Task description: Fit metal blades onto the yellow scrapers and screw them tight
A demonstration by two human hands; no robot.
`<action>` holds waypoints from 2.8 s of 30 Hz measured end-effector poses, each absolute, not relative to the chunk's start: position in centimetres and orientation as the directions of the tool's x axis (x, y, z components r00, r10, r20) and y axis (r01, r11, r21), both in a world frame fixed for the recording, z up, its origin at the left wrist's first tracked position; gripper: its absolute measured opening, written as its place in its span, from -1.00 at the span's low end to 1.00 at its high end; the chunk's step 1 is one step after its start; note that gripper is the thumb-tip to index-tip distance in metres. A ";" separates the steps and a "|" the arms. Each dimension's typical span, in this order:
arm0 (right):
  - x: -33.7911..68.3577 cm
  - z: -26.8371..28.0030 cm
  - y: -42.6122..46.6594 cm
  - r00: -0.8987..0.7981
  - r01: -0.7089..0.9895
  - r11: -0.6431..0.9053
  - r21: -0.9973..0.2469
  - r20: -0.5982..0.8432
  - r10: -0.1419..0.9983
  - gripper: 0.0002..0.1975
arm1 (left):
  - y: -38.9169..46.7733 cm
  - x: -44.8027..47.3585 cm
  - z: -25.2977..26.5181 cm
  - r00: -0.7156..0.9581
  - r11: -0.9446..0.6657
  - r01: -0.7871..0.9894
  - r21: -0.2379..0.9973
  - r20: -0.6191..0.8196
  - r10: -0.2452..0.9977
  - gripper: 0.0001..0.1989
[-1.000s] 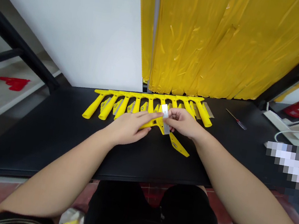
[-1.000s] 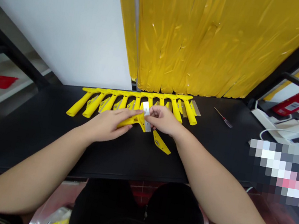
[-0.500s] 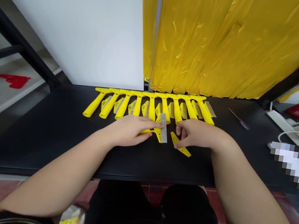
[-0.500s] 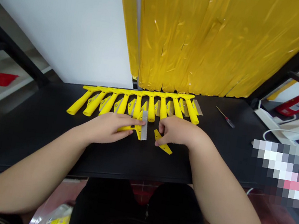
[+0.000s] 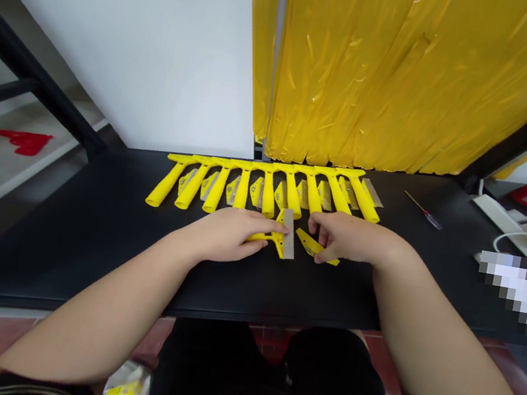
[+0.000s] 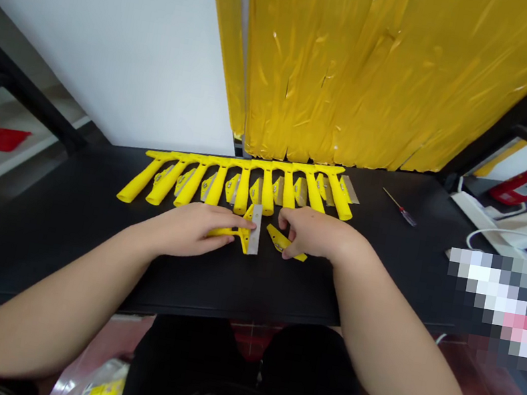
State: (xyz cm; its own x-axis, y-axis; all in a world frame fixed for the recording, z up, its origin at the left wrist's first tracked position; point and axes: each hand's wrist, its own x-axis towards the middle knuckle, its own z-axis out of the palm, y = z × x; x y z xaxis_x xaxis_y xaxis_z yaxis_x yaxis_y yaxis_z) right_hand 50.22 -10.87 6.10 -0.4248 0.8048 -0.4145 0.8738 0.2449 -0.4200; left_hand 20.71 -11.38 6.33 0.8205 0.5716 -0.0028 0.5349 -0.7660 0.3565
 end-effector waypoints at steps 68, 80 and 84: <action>50.6 6.5 -10.1 -0.481 0.347 0.182 -0.920 -0.008 0.877 -0.80 | -11.3 20.6 6.2 0.783 -0.740 0.597 0.311 -0.023 0.622 -0.53; 46.9 5.2 -11.0 -0.341 0.327 -0.013 -0.945 -0.130 0.931 -0.56 | -11.7 21.2 6.0 0.705 -0.675 0.668 0.314 0.022 0.709 -0.55; 46.3 5.1 -11.2 -0.328 0.316 -0.024 -0.948 -0.133 0.935 -0.51 | -11.7 21.3 5.9 0.705 -0.677 0.669 0.308 0.028 0.709 -0.55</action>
State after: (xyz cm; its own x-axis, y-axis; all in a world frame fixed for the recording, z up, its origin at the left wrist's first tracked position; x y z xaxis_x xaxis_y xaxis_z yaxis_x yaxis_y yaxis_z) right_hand 46.26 -11.18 5.10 -0.3284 0.9351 -0.1334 0.3163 -0.0242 -0.9484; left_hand 21.33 -11.74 5.92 0.7046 0.7090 0.0279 0.6688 -0.6768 0.3076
